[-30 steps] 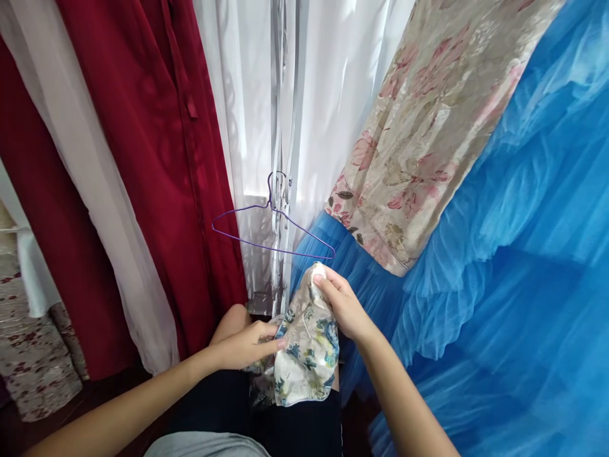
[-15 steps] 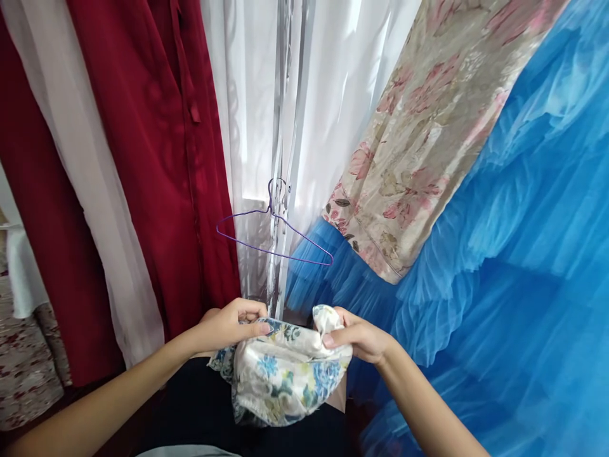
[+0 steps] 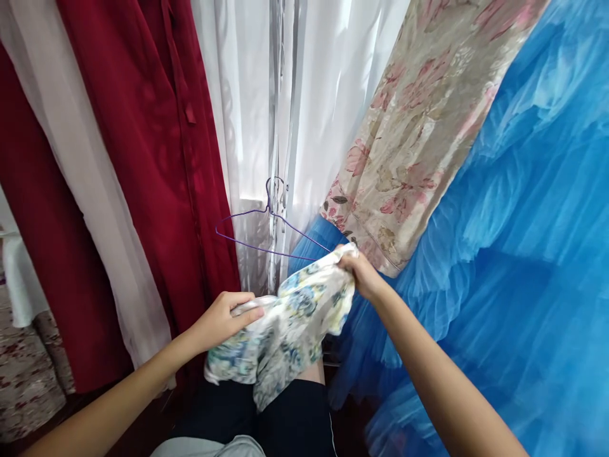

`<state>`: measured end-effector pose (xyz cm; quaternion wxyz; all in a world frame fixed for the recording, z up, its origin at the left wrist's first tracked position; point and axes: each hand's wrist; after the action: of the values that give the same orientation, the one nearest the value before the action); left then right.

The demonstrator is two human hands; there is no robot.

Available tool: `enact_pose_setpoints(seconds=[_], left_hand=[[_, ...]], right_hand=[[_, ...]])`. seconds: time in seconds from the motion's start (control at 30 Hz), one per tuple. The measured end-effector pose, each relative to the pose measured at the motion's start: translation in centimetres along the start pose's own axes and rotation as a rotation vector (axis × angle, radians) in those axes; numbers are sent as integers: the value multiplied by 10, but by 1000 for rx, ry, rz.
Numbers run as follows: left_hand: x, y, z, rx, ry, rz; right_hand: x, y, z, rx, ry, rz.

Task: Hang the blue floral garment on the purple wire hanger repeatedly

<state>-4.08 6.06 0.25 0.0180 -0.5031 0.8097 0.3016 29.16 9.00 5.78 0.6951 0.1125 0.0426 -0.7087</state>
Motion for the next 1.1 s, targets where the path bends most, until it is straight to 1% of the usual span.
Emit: enact_pose_setpoints(seconds=[0.03,0.07,0.13,0.2,0.27,0.37,0.4,0.43,0.47,0.53,0.57,0.6,0.63,0.7,0.73,0.8,0.9,1.0,1.03,1.1], left_hand=[[1,1,1,15,17,-15],[1,3,3,24,27,-36],[1,10,6,41,24,-91],[-1,21,8,76,10,-143],[-1,35,8,125,7,-175],[1,61,9,123,24,-204],[2,71,11,84,23,-191],[4,80,14,32,17,-152],[5,89,19,-28,10,-84],[5,106,34,-167,-7,77],[3,114,43,-248,-10,123],[0,122,53,-331,-8,126],[-4,130,62,-409,-2,89],[-18,147,76,-510,15,-46],[-26,156,80,-528,23,-116],[-47,172,81,-518,22,-236],[-85,189,67,-439,-18,-418],[-124,189,48,-291,-44,-559],[-135,185,43,-238,-36,-577],[-152,177,37,-147,2,-568]], right_hand=[[-15,6,2,22,18,-72],[-31,10,4,44,28,-113],[-60,9,7,90,37,-110],[-84,-3,9,136,45,-56],[-101,-23,9,159,45,27],[-110,-47,10,152,23,160],[-110,-51,10,144,16,197],[-108,-53,10,136,11,227],[-106,-53,11,130,5,253],[-102,-48,15,127,-15,301],[-101,-44,18,133,-24,327],[-101,-41,21,148,-26,354],[-101,-39,24,173,-17,384],[-103,-36,31,225,17,435],[-104,-36,33,240,27,452],[-102,-37,38,234,10,461],[-96,-39,40,214,-56,425],[-89,-39,38,188,-106,388],[-87,-38,36,178,-117,374],[-84,-35,30,202,-131,315]])
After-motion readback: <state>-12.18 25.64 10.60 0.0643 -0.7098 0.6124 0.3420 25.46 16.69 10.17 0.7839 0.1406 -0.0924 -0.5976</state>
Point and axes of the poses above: each hand's wrist, its own x-axis away from the middle knuckle, its own y-axis out of the back of the hand, z = x × y, and after that the axes turned 8 degrees about x, right-handed
